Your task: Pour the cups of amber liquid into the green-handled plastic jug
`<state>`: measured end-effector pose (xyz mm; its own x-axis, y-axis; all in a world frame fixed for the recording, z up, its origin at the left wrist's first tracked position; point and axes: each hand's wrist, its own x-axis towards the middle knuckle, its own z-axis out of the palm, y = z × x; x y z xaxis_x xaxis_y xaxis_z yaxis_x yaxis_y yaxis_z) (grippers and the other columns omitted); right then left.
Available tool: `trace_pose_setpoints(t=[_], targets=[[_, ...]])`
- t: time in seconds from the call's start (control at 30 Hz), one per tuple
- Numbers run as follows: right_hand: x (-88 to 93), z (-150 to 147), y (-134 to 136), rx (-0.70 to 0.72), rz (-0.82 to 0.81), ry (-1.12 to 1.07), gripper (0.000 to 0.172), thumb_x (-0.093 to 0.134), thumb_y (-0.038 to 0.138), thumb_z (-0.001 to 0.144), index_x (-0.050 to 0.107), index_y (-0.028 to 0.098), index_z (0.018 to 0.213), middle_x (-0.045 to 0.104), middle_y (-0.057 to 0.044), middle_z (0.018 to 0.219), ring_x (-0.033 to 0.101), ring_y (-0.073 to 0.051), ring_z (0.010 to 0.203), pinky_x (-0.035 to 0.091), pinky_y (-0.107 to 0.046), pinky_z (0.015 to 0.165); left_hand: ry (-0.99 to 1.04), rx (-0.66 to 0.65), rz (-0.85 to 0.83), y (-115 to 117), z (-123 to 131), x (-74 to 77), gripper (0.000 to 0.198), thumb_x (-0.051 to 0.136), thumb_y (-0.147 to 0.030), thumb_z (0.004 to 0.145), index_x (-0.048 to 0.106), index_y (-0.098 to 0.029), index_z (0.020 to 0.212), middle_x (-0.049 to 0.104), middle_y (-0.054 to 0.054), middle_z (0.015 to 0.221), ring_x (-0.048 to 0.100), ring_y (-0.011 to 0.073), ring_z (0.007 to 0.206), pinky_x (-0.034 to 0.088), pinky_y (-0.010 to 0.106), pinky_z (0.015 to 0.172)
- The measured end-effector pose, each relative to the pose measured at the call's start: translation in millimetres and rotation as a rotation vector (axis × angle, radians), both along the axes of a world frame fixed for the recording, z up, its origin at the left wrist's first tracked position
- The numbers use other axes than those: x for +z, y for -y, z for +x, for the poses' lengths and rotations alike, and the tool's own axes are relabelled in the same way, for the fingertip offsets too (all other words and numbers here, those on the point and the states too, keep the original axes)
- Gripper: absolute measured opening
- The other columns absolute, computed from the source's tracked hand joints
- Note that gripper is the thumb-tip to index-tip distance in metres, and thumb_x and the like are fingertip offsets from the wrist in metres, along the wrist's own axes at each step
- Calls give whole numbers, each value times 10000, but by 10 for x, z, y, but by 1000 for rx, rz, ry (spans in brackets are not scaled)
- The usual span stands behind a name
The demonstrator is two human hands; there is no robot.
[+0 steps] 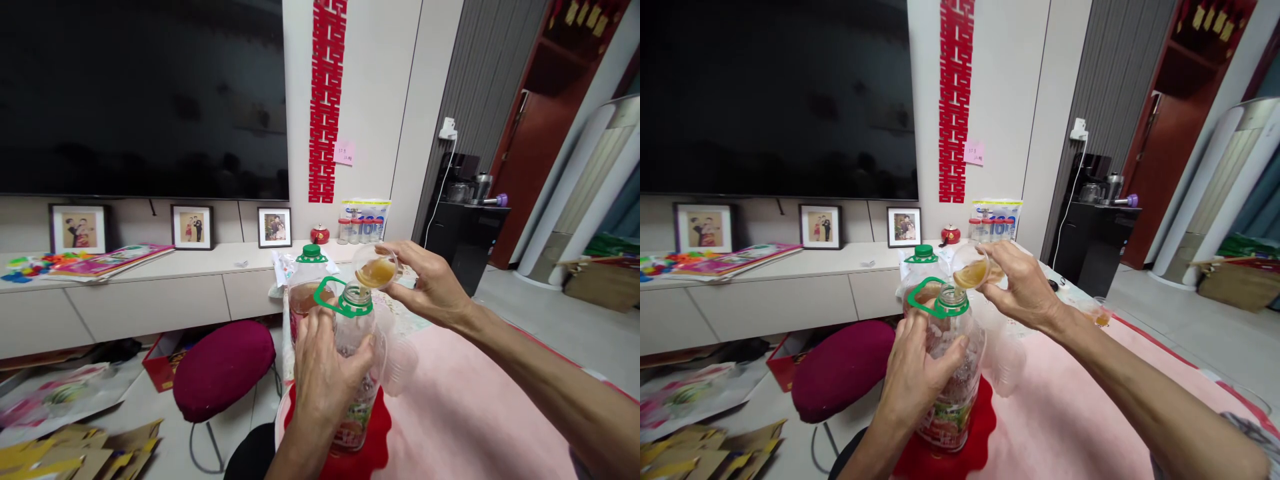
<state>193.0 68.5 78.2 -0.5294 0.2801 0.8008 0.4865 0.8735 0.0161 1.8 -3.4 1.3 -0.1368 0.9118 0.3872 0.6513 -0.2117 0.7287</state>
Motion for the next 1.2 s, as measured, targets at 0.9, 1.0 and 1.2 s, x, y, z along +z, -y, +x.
trace_pose_setpoints(t=[0.9,1.0,1.2], targets=[[177,-68,64,-55,195,194,463,526,64,865,528,125,1324,599,-150,1211,581,-289,1087,529,-461,931,15,2,17,15,-8,12,466,619,-387,761,576,-163,1168,610,137,1223,512,348,1205,403,526,1095],[199,-77,74,-63,229,221,480,505,62,860,510,143,1333,589,-150,1228,573,-291,1106,534,-469,945,11,-9,8,24,-10,19,441,613,-382,771,577,-176,1160,611,134,1219,509,348,1207,403,526,1092],[265,-142,114,-85,328,269,446,444,31,890,518,149,1314,595,-151,1211,585,-285,1117,547,-476,964,6,-10,36,14,-16,-2,444,621,-400,778,562,-205,1172,615,114,1219,519,342,1187,410,529,1087]])
